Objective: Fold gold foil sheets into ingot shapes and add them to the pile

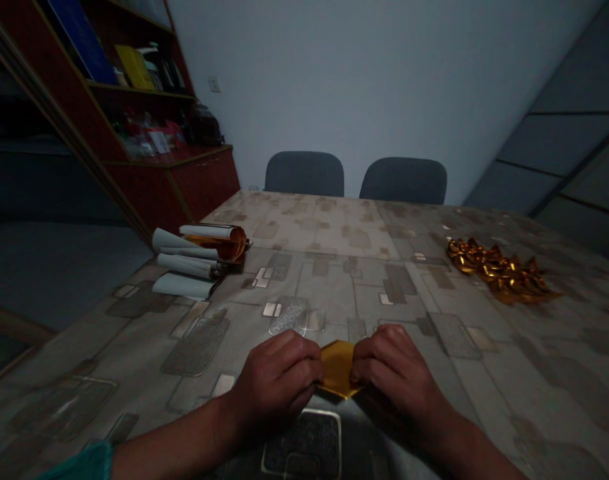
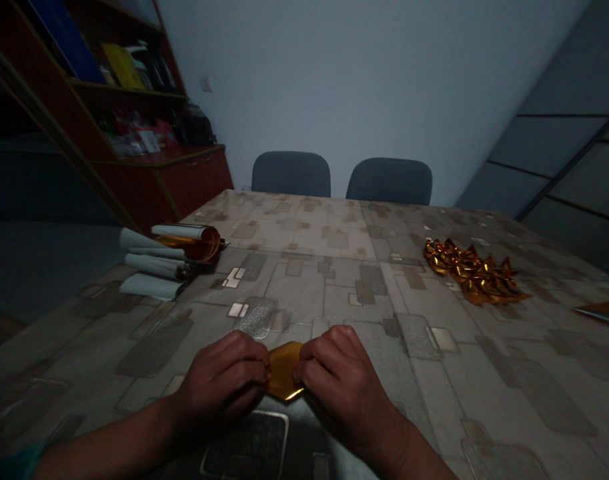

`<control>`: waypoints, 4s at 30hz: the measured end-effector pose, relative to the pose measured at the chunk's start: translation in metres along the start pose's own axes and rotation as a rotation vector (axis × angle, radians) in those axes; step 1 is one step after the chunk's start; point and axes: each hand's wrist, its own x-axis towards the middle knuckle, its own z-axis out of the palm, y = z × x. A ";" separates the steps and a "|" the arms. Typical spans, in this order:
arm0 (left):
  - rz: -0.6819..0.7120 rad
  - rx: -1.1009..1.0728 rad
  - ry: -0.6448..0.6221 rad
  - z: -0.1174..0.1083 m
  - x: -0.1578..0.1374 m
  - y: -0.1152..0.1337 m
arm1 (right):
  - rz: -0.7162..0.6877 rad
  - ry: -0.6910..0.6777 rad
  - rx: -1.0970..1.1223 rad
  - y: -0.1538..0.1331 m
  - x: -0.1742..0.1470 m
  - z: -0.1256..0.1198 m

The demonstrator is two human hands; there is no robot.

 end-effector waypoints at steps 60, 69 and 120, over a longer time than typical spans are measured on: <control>-0.570 -0.419 -0.169 0.003 -0.007 0.002 | 0.014 -0.114 0.003 0.003 0.000 -0.002; -0.546 -0.430 -0.182 0.002 -0.005 0.003 | -0.014 -0.088 -0.057 0.001 0.001 -0.003; -1.024 -0.920 -0.302 0.002 -0.001 -0.003 | 0.057 -0.352 0.043 0.009 0.004 -0.016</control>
